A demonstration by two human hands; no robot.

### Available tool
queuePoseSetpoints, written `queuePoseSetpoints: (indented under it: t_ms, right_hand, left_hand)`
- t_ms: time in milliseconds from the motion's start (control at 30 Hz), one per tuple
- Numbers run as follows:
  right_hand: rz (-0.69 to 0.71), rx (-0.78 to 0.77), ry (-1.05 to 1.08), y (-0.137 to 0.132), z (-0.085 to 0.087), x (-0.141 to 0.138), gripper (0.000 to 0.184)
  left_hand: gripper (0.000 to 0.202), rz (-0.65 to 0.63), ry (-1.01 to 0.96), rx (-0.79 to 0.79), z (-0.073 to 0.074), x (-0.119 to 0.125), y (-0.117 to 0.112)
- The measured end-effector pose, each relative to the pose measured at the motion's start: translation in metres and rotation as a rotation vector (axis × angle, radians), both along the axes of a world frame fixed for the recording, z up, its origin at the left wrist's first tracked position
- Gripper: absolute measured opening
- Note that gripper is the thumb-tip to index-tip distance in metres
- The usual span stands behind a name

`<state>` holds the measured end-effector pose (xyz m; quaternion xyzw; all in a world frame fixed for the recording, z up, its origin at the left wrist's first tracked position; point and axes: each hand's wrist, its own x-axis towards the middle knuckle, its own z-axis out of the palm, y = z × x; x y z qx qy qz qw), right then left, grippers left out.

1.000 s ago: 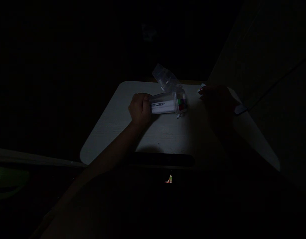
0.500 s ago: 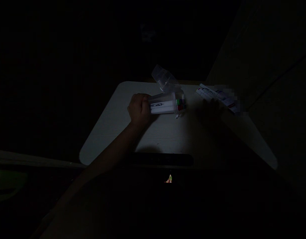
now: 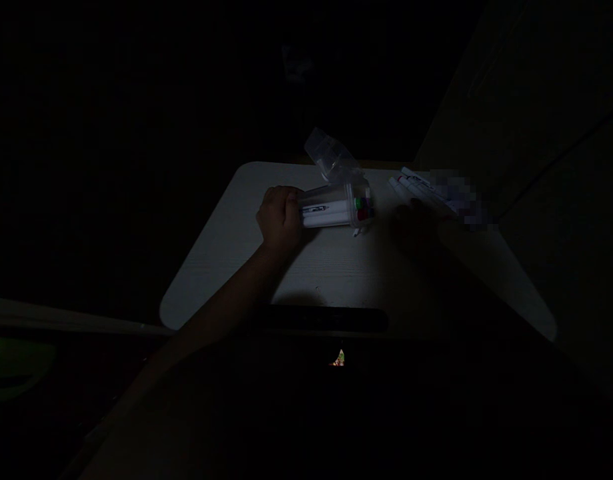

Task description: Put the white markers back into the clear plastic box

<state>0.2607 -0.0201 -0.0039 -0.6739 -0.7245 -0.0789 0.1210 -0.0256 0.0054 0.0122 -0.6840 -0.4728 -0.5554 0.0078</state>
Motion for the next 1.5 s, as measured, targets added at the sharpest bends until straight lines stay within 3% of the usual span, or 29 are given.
queuePoseSetpoints:
  t_ms: [200, 533, 800, 1100, 1500]
  right_hand:
    - [0.007, -0.065, -0.017, -0.008, 0.018, -0.017, 0.04]
    - [0.035, -0.02, 0.202, -0.012, 0.02, -0.016, 0.044]
    - [0.037, 0.147, 0.426, -0.008, 0.03, -0.012, 0.028]
    - [0.036, 0.304, 0.466, -0.011, 0.048, -0.009, 0.018]
    - [0.103, 0.446, 0.571, -0.042, 0.084, -0.04, 0.015]
  left_hand:
    - [0.043, -0.01, -0.004, 0.01, -0.001, 0.0, 0.0]
    - [0.046, -0.006, -0.003, 0.035, -0.001, -0.001, 0.001]
    - [0.048, -0.013, 0.013, 0.044, -0.003, -0.001, 0.003]
    - [0.048, -0.015, -0.01, 0.016, -0.005, -0.001, 0.004]
    - [0.045, -0.007, -0.006, 0.013, -0.003, -0.001, 0.003]
